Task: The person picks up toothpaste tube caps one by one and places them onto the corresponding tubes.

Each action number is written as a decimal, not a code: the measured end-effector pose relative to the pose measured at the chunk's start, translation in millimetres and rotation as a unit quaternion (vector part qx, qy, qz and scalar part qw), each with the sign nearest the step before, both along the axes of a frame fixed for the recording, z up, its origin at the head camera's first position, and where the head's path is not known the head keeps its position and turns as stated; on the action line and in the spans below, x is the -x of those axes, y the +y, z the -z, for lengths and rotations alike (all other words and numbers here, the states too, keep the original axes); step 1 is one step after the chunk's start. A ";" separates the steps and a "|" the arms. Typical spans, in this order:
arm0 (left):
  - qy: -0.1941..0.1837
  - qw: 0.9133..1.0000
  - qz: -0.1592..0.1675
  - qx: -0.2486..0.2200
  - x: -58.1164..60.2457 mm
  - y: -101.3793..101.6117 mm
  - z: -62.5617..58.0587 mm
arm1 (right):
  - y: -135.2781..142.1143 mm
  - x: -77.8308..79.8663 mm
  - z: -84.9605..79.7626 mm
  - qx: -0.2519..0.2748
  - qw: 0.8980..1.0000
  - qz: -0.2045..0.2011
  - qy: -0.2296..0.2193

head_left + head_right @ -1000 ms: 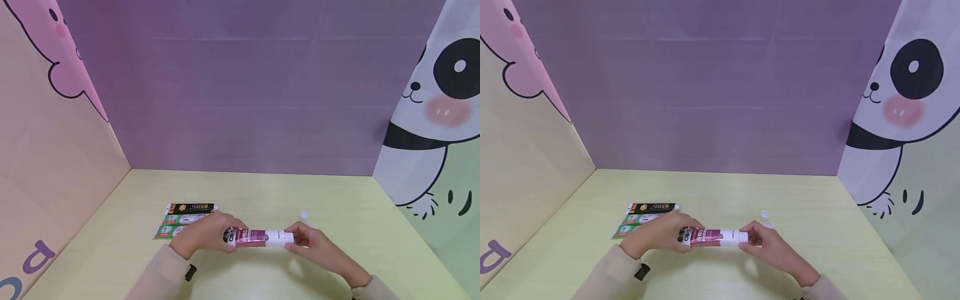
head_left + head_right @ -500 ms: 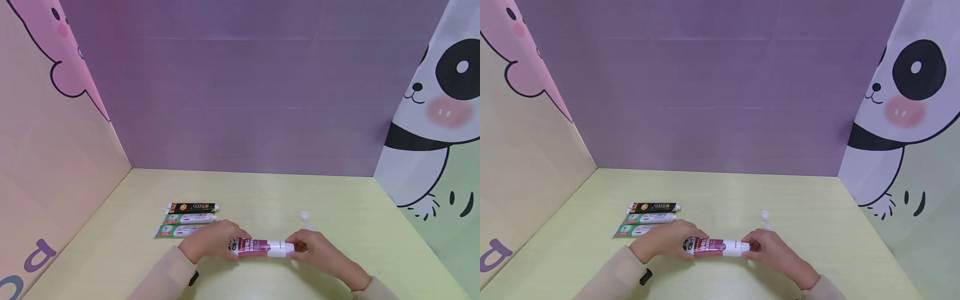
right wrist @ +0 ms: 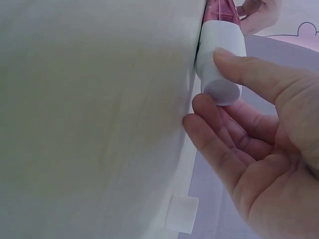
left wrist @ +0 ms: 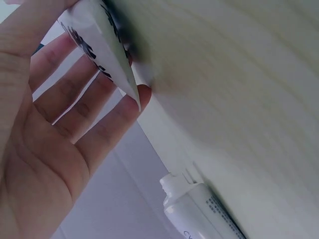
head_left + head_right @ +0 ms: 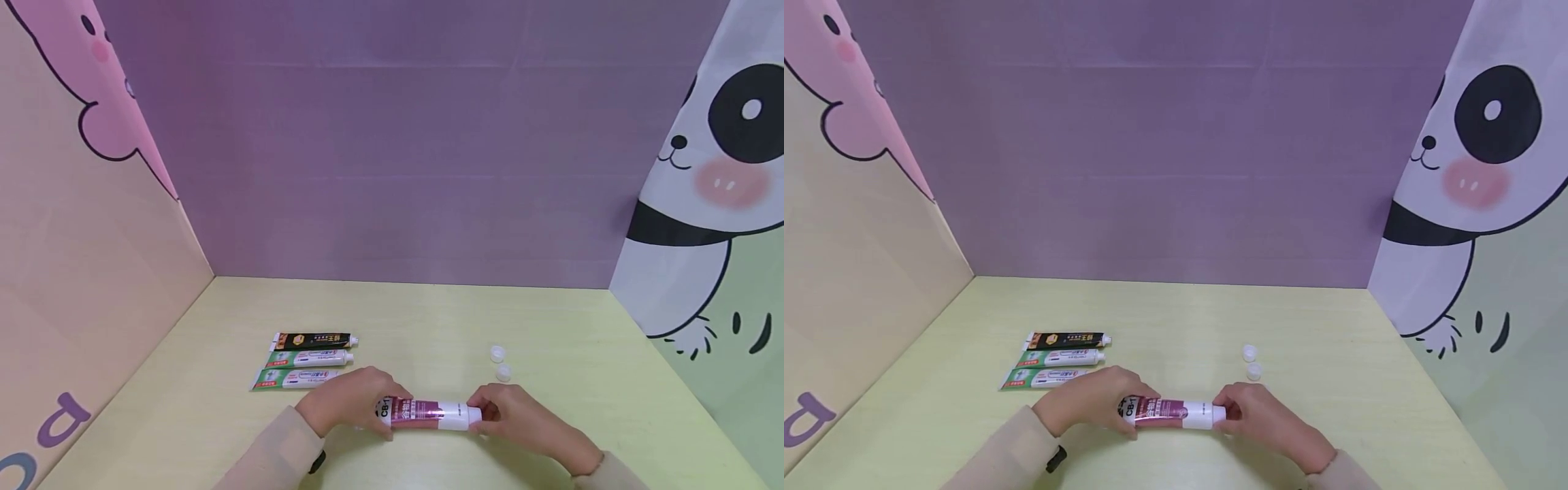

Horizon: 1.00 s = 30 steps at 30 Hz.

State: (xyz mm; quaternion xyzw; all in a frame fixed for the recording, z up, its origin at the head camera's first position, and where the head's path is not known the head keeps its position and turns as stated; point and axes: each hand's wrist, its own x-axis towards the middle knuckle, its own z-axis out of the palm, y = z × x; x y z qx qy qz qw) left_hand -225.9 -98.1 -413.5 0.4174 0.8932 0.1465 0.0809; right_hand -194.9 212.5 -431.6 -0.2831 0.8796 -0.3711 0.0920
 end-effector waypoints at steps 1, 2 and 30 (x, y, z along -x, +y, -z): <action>0.001 1.000 0.000 0.001 -0.2 0.1 -0.2 | -0.1 0.1 -0.2 0.000 1.000 -0.001 -0.002; 0.001 1.000 0.001 0.003 -0.4 0.1 -0.4 | -0.2 0.3 -0.4 0.000 1.000 -0.002 -0.004; -0.009 0.999 -0.014 -0.036 0.1 -15.4 -13.7 | 4.1 -0.5 -15.0 -0.025 0.998 0.007 0.055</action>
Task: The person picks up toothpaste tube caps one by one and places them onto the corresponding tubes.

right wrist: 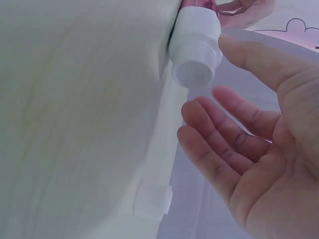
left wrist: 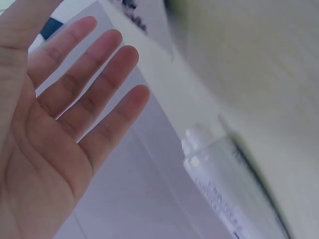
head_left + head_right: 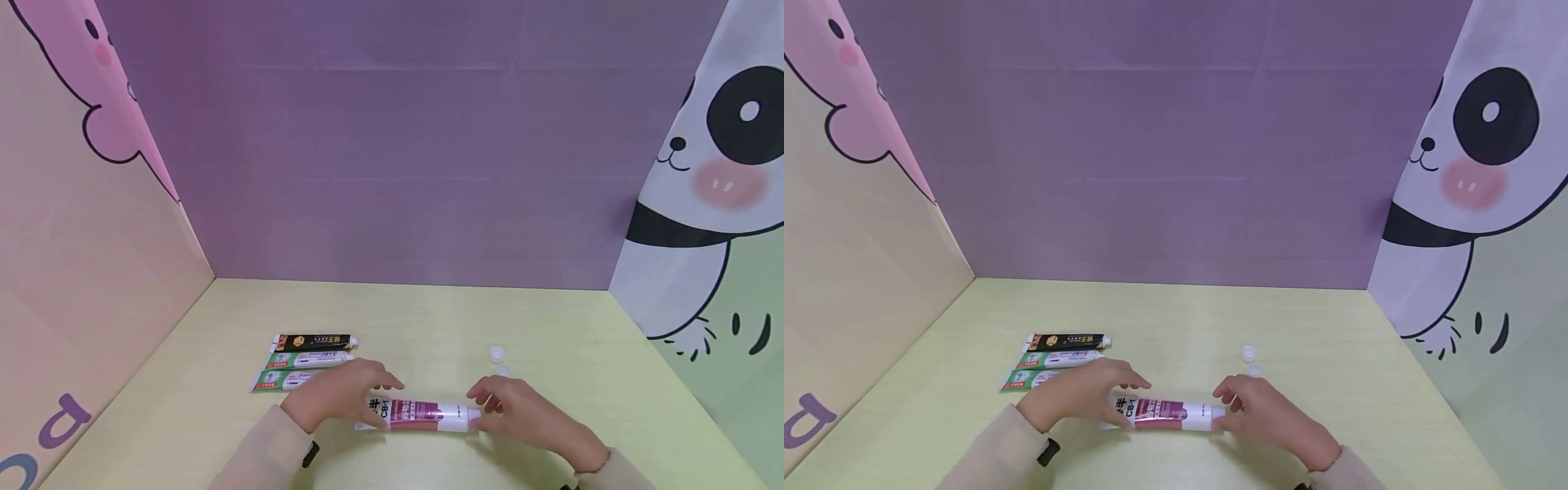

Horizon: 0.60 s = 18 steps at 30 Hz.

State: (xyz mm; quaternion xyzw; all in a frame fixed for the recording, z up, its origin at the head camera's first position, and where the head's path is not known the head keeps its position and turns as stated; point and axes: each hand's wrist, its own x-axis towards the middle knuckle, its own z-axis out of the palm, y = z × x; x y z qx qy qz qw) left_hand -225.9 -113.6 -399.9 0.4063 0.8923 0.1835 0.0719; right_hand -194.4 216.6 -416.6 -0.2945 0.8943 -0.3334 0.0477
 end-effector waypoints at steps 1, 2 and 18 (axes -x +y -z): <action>-0.002 1.000 -0.003 -0.005 0.5 -2.2 -1.3 | 0.9 -0.1 -0.9 0.000 1.000 0.001 0.002; -0.003 1.000 -0.007 -0.011 0.9 -4.7 -2.6 | 2.1 -0.2 -1.7 0.002 1.000 0.002 0.004; 0.049 0.995 -0.090 -0.020 16.7 -62.9 -5.6 | 22.6 3.2 -10.6 -0.005 0.999 0.029 0.024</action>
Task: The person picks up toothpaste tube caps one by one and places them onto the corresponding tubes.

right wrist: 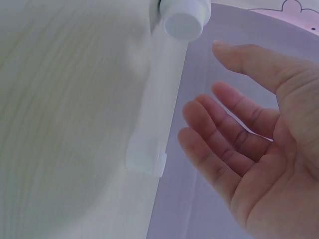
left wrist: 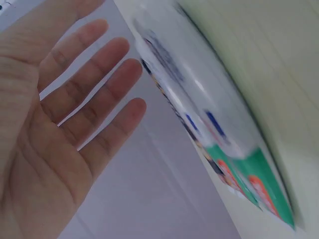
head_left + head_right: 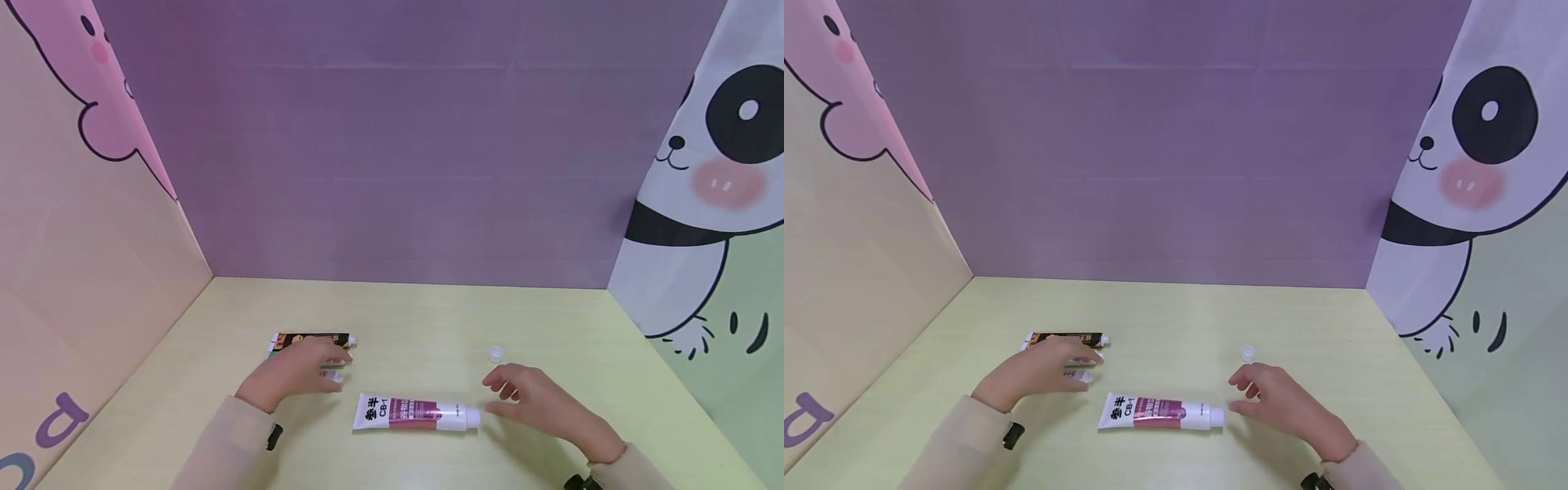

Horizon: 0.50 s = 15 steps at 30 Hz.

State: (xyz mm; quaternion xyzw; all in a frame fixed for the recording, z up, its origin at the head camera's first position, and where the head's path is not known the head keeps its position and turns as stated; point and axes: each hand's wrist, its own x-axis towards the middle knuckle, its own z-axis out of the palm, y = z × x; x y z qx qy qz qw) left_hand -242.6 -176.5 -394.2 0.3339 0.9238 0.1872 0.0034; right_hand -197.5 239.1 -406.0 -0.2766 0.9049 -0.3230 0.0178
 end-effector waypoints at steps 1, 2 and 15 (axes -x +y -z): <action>0.000 1.000 -0.006 0.002 0.5 -2.9 0.9 | 1.0 0.8 -0.3 -0.001 1.000 -0.001 0.003; 0.002 1.000 -0.011 0.006 0.8 -5.6 1.9 | 1.9 1.6 -0.5 -0.003 1.000 -0.002 0.006; -0.046 0.994 -0.094 0.038 -1.8 -21.5 10.7 | 16.2 10.7 -0.3 -0.015 1.000 0.019 0.011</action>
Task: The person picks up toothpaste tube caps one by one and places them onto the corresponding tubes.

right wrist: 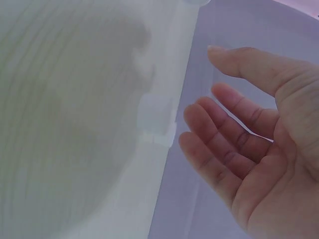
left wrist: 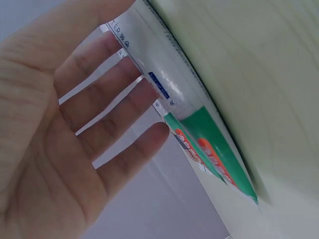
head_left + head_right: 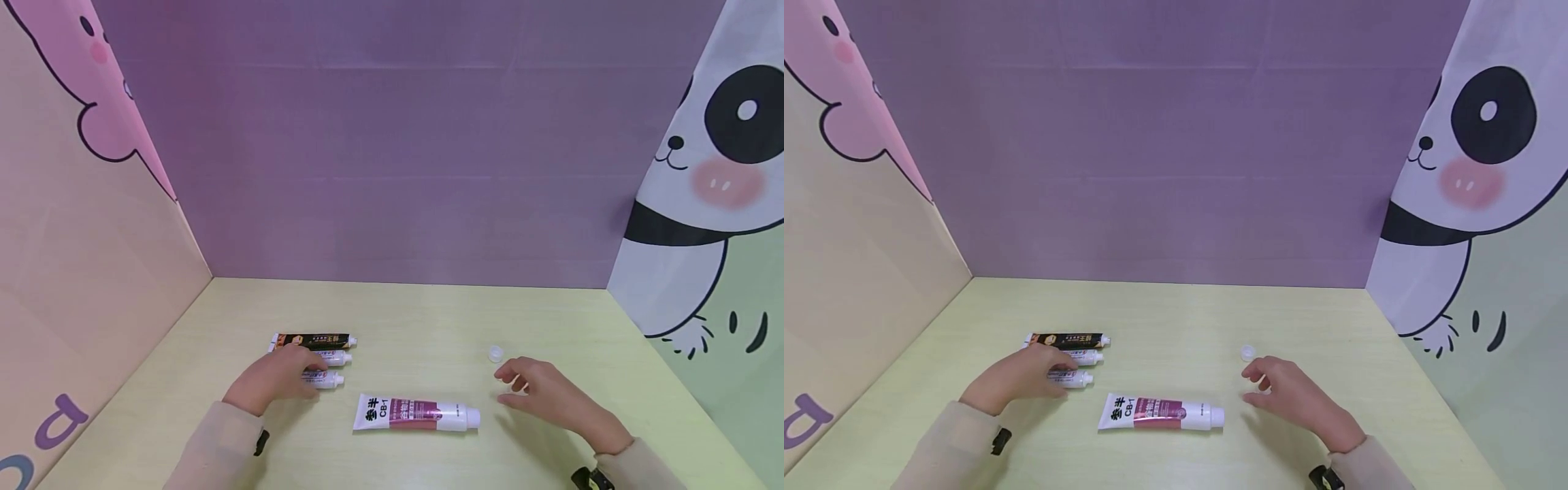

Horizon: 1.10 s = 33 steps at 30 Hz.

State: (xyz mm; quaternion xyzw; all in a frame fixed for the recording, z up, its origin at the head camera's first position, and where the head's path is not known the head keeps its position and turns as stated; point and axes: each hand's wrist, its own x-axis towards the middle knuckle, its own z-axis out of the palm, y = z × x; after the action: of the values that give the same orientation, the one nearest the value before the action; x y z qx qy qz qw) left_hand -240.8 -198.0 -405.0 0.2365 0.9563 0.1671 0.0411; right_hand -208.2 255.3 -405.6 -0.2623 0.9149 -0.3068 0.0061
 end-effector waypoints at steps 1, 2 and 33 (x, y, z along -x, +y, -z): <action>-0.006 1.000 -0.006 -0.001 -0.1 -0.3 0.6 | 1.4 0.8 0.7 0.001 1.000 0.002 -0.003; -0.010 1.000 -0.010 -0.003 -0.2 -0.6 1.3 | 2.8 1.6 1.7 0.000 1.000 0.004 -0.005; 0.026 0.998 0.062 -0.004 0.1 -6.6 -2.2 | 19.4 9.3 17.3 -0.029 0.999 -0.006 -0.021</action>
State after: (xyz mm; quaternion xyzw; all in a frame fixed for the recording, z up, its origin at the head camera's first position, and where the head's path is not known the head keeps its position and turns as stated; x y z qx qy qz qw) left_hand -240.9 -204.6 -402.8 0.3001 0.9397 0.1619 0.0252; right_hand -217.4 274.7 -423.0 -0.2612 0.9214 -0.2856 0.0350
